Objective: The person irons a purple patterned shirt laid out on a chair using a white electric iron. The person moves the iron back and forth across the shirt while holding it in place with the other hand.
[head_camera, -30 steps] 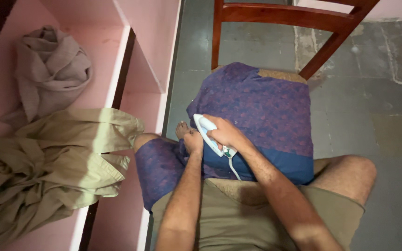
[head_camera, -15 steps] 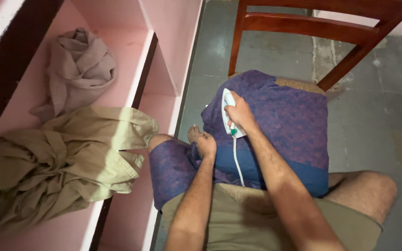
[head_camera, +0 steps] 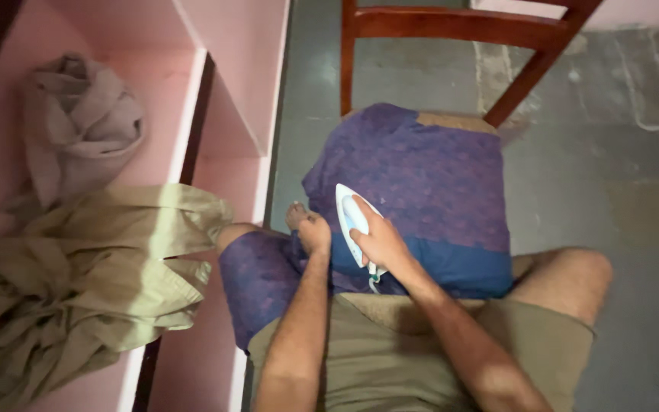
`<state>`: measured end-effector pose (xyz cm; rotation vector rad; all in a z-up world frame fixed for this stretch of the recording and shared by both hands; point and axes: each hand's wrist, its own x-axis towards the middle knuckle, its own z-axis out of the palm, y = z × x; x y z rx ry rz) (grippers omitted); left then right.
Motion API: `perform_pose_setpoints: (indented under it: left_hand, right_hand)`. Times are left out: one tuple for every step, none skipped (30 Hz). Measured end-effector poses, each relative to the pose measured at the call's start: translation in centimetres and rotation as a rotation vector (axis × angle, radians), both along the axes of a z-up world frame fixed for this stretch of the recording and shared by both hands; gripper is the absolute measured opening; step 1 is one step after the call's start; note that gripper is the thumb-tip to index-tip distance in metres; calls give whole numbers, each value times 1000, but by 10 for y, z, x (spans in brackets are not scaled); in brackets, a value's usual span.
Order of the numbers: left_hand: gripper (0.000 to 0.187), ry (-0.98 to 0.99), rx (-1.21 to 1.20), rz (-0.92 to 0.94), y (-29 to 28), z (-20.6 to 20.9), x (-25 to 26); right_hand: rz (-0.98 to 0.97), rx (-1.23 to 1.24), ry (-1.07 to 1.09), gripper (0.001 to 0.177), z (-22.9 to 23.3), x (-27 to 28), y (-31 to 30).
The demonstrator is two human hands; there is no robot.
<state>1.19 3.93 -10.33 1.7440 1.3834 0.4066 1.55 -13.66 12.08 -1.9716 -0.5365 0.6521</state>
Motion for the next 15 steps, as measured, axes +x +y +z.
perform_pose_setpoints:
  left_hand:
    - [43,-22,13,10,0,0,-1]
    - [44,-44,28,22,0,1,-1]
    - [45,-9,-22,16,-2,2,0]
    - [46,29,-68,12,-2,3,-1]
    - [48,67,-114,8,-2,2,-2]
    - [48,-24,92,-35,-1,1,-4]
    - [49,-118,297,-82,0,-1,-6]
    - [51,-215,500,-130,-1,-3,-7]
    - [51,-190,430,-130,-1,-3,-9]
    - [50,-169,360,-132,-1,-2,-8]
    - [49,-147,291,-135,-2,0,-7]
    - [49,-163,279,-127,-2,3,-5]
    - [49,-179,268,-120,-2,6,-4]
    - [48,-194,255,-112,-4,11,-6]
    - [46,-216,280,-101,-8,16,-8]
  right_hand:
    - [-16,2,11,74,5,-6,-8]
    - [-31,6,21,73,9,-10,-14]
    - [-45,9,31,73,14,-14,-20]
    - [-68,-4,44,73,17,-16,-26]
    - [-90,-17,56,73,18,-17,-33]
    - [-112,-30,69,74,18,-18,-41]
    - [-147,-2,70,74,16,-19,-48]
    - [-182,26,69,74,13,-19,-56]
    - [-217,53,68,74,10,-19,-64]
    - [-246,97,67,74,6,-19,-72]
    - [-274,141,66,74,2,-19,-80]
    - [-301,185,65,74,0,-19,-85]
    - [-337,179,83,75,-3,-18,-89]
    - [-373,171,102,75,-4,-15,-93]
    - [-409,164,122,75,-6,-12,-97]
